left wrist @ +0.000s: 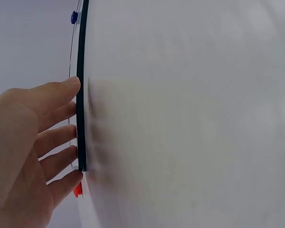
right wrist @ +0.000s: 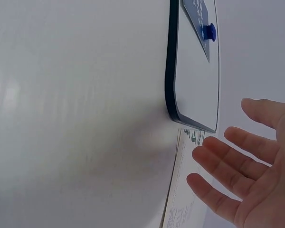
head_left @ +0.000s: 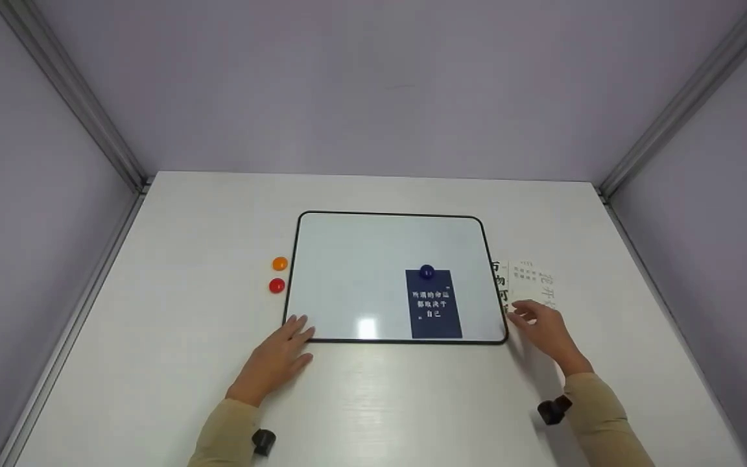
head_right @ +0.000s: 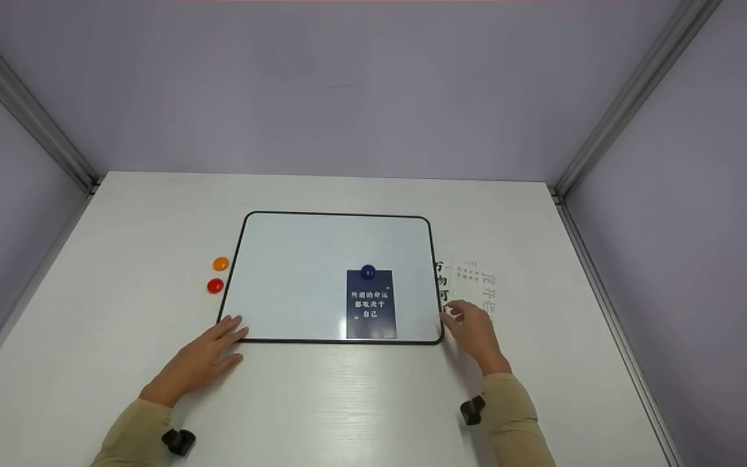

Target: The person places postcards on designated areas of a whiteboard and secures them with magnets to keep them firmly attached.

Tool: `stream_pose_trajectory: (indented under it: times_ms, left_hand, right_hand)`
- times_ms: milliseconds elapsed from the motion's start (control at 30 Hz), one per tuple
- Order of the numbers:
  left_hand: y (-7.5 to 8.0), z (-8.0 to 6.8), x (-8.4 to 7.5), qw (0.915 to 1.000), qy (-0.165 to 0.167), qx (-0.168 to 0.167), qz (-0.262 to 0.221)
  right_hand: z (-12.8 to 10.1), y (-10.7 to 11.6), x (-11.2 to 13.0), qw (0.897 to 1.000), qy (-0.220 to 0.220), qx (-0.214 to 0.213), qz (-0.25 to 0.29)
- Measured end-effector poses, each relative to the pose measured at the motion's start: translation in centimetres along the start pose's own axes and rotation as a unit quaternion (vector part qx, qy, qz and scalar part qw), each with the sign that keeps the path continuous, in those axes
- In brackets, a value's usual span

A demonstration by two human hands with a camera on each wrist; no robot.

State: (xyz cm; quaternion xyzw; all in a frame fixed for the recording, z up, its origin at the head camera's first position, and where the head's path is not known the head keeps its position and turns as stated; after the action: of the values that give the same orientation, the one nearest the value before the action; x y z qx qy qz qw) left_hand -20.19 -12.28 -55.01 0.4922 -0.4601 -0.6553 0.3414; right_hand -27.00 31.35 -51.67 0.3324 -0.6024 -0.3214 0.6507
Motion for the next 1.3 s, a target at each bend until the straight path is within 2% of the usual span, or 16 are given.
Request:
stream_pose_trajectory:
  times_ms: [133,400,700,867,1100,1300]
  left_hand:
    - [0.0,0.0,-0.1,1.0000,0.001,-0.002,-0.004]
    - [0.0,0.1,-0.2,1.0000,0.004,0.003,-0.008]
    - [0.0,0.0,-0.1,0.9998,0.006,-0.002,-0.018]
    - [-0.1,0.0,0.0,0.9999,0.008,0.000,-0.012]
    - [0.2,-0.1,-0.4,0.9999,-0.008,-0.010,-0.009]
    - [0.3,-0.1,-0.4,0.9999,-0.003,-0.011,-0.012]
  right_hand:
    - [0.1,0.3,-0.8,1.000,-0.012,-0.004,-0.011]
    - [-0.1,0.7,-2.5,0.997,-0.072,0.006,-0.023]
    - [-0.3,1.9,-3.8,0.992,-0.117,-0.025,-0.029]
    - [-0.4,2.3,-4.6,0.989,-0.142,-0.036,-0.035]
    - [-0.7,2.6,-5.7,0.981,-0.187,-0.033,-0.039]
    - [-1.1,2.8,-6.4,0.975,-0.217,-0.030,-0.035]
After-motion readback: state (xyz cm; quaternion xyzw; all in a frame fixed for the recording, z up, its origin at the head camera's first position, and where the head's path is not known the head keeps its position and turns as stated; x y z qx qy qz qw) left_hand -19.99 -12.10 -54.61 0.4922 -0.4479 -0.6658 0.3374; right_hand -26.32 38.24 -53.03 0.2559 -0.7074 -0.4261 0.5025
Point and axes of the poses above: each hand's wrist, its own z-axis towards the middle knuckle, its own y-axis out of the back of the hand, x = y × z, the point moved 10 cm from there along z, towards the middle knuckle, and after that the axes turned 6 degrees about -x, right-handed, at the moved point
